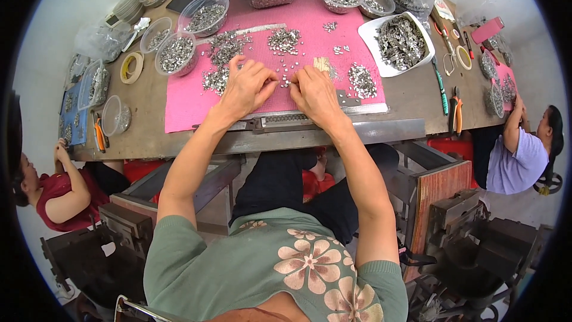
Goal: The person assembles small decorative metal pieces into a metal jig or tray using pliers.
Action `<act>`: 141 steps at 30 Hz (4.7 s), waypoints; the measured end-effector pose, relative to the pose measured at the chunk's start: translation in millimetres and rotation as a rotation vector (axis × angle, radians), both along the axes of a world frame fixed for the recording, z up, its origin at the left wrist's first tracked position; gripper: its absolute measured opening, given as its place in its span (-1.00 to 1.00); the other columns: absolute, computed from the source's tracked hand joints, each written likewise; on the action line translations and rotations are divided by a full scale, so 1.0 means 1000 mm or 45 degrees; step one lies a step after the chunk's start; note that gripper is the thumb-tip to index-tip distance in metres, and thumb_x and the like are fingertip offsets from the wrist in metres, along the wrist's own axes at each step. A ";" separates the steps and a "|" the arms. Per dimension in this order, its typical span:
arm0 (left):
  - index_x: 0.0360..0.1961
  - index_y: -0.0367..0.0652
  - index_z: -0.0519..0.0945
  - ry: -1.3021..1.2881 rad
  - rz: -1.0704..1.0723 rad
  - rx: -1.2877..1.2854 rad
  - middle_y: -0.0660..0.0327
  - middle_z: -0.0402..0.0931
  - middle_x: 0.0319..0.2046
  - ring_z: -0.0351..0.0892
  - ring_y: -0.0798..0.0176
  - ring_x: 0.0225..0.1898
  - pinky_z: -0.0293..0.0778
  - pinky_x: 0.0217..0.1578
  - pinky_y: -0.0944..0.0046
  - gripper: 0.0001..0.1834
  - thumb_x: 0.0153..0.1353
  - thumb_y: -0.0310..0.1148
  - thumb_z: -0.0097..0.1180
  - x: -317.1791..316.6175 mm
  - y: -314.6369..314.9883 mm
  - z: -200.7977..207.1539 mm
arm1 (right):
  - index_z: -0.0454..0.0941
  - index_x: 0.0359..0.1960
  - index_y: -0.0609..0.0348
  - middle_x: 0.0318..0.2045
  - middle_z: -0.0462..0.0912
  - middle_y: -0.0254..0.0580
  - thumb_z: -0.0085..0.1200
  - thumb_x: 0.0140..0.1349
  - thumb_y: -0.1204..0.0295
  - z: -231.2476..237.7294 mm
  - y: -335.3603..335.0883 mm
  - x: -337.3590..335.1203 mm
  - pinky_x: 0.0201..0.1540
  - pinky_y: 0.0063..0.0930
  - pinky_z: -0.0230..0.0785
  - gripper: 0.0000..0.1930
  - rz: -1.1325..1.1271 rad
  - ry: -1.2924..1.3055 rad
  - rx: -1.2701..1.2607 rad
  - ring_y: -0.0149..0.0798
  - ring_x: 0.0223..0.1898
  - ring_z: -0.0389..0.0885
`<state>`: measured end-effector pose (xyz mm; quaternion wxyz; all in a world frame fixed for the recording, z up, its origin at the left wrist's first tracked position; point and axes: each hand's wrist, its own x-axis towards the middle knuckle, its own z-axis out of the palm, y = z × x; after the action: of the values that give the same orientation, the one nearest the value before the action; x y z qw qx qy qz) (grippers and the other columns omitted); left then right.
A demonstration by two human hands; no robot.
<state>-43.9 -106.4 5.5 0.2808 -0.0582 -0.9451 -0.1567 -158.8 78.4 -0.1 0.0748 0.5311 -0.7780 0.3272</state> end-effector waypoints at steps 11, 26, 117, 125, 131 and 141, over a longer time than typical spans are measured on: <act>-0.29 -0.09 0.67 0.031 0.072 0.284 0.31 0.59 -0.35 0.57 0.24 -0.26 0.21 0.18 -0.01 -0.84 0.09 -0.42 0.38 0.073 0.040 -0.008 | 0.54 -0.29 0.22 -0.31 0.54 -0.14 0.27 0.11 0.61 0.011 0.024 0.058 -0.19 -0.23 0.32 -0.82 0.222 -0.100 -0.089 -0.06 -0.28 0.52; -0.21 -0.13 0.68 0.039 0.099 0.403 0.28 0.61 -0.37 0.57 0.21 -0.26 0.24 0.16 0.06 -0.85 0.21 -0.40 0.33 0.072 0.042 -0.010 | 0.64 -0.21 0.23 -0.32 0.59 -0.11 0.25 0.18 0.60 0.009 0.016 0.038 -0.14 -0.23 0.42 -0.86 0.030 -0.140 -0.161 -0.03 -0.23 0.60; -0.29 -0.03 0.68 0.087 0.327 0.130 0.29 0.52 -0.38 0.53 0.17 -0.23 0.17 0.13 -0.08 -0.91 0.18 -0.36 0.33 -0.024 0.008 -0.023 | 0.67 -0.33 0.17 -0.36 0.59 -0.16 0.29 0.16 0.46 -0.002 -0.016 0.017 -0.11 -0.17 0.30 -0.91 -0.276 0.006 -0.023 -0.07 -0.24 0.58; -0.28 -0.04 0.66 0.073 0.286 0.110 0.28 0.53 -0.34 0.54 0.17 -0.18 0.15 0.21 -0.21 -0.90 0.18 -0.38 0.33 -0.025 0.005 -0.023 | 0.65 -0.33 0.18 -0.35 0.59 -0.14 0.28 0.14 0.47 -0.009 -0.020 0.010 -0.10 -0.16 0.30 -0.91 -0.249 -0.007 0.017 -0.05 -0.23 0.57; -0.28 -0.04 0.66 0.120 0.276 0.116 0.29 0.53 -0.34 0.54 0.17 -0.19 0.15 0.21 -0.21 -0.90 0.17 -0.38 0.33 -0.025 0.006 -0.023 | 0.65 -0.33 0.19 -0.35 0.59 -0.14 0.27 0.15 0.48 -0.009 -0.021 0.008 -0.11 -0.16 0.32 -0.91 -0.179 0.019 -0.011 -0.05 -0.23 0.58; -0.29 -0.06 0.65 0.063 0.188 0.112 0.29 0.51 -0.35 0.54 0.18 -0.21 0.16 0.19 -0.18 -0.89 0.17 -0.38 0.34 -0.010 0.014 -0.016 | 0.62 -0.33 0.19 -0.35 0.58 -0.14 0.29 0.13 0.50 -0.012 -0.016 0.005 -0.12 -0.15 0.35 -0.89 -0.175 -0.034 -0.023 -0.03 -0.24 0.59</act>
<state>-54.2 -92.1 -10.4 0.3171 0.0201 -0.9318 -0.1756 -153.5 62.6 -12.3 0.0914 0.4712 -0.8106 0.3355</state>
